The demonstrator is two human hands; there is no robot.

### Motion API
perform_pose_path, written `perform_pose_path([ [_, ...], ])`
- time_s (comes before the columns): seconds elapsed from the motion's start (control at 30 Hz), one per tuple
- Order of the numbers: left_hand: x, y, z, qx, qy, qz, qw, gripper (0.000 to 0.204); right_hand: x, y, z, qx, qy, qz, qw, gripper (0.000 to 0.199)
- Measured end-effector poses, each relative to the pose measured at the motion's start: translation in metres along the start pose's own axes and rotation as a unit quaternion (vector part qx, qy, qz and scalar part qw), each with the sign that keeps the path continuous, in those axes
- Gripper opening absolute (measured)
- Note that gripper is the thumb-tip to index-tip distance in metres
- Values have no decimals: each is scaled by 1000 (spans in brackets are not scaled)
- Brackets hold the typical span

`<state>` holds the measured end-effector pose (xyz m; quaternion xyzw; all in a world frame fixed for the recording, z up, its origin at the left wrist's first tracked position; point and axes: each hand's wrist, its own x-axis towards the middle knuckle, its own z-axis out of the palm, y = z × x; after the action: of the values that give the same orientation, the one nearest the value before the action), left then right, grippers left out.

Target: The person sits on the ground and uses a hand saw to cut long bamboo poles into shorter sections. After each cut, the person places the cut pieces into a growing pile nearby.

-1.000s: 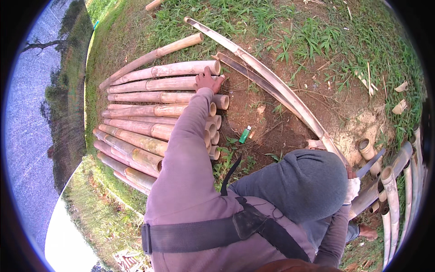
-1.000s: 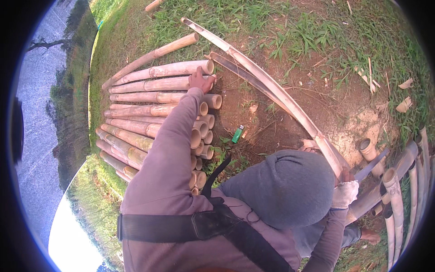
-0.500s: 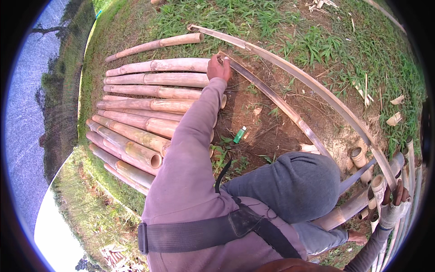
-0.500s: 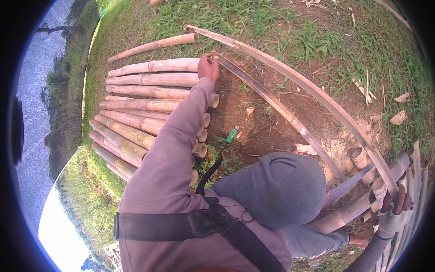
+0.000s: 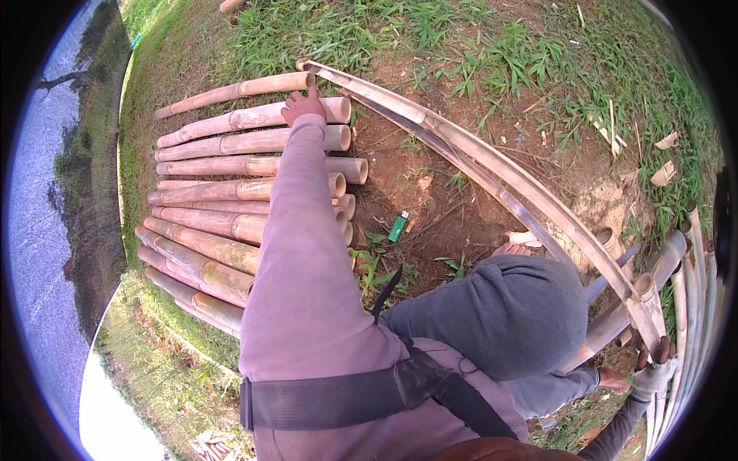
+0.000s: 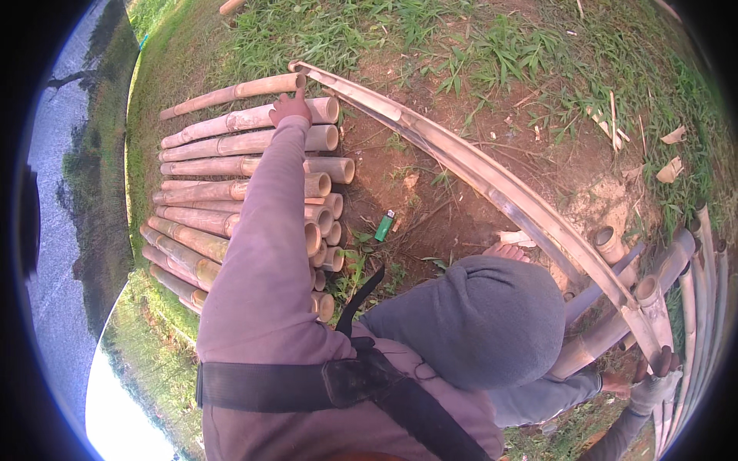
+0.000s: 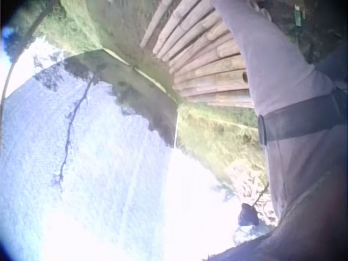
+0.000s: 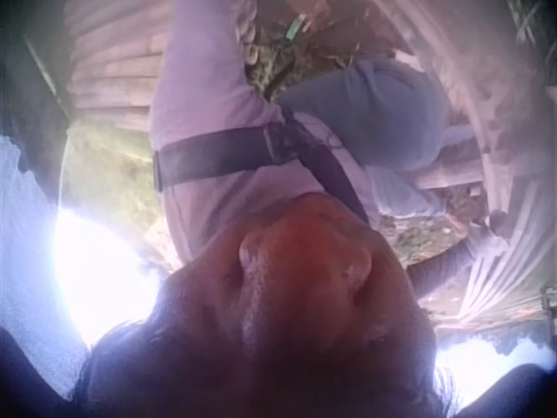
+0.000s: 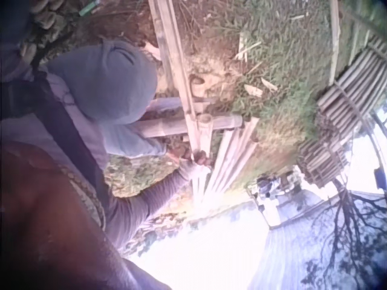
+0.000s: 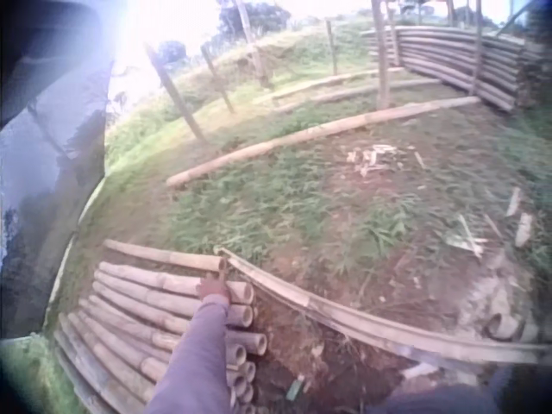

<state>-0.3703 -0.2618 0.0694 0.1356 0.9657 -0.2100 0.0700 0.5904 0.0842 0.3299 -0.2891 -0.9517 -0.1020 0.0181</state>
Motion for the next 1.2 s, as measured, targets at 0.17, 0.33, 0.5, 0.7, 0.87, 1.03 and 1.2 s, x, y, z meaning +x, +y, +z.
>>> perform_pose_path([
  [0.17,43,6,-5,109,-65,51,991,51,-25,2,24,22,-19,31,999,64],
  [0.33,79,15,-11,176,-128,-10,976,51,-29,37,48,29,-77,119,989,62],
  [0.5,78,18,-3,311,-50,91,945,47,0,20,53,28,-108,115,987,60],
  [0.7,82,9,2,355,-1,172,919,45,-4,-3,40,29,-124,109,986,60],
  [0.87,109,-75,35,349,70,234,905,34,18,-3,57,79,-111,80,988,60],
  [1.03,25,-86,-22,279,92,367,883,28,-16,-6,74,46,-97,103,989,57],
  [1.2,-58,-104,-48,191,66,524,827,26,16,-29,88,56,-127,103,985,50],
])
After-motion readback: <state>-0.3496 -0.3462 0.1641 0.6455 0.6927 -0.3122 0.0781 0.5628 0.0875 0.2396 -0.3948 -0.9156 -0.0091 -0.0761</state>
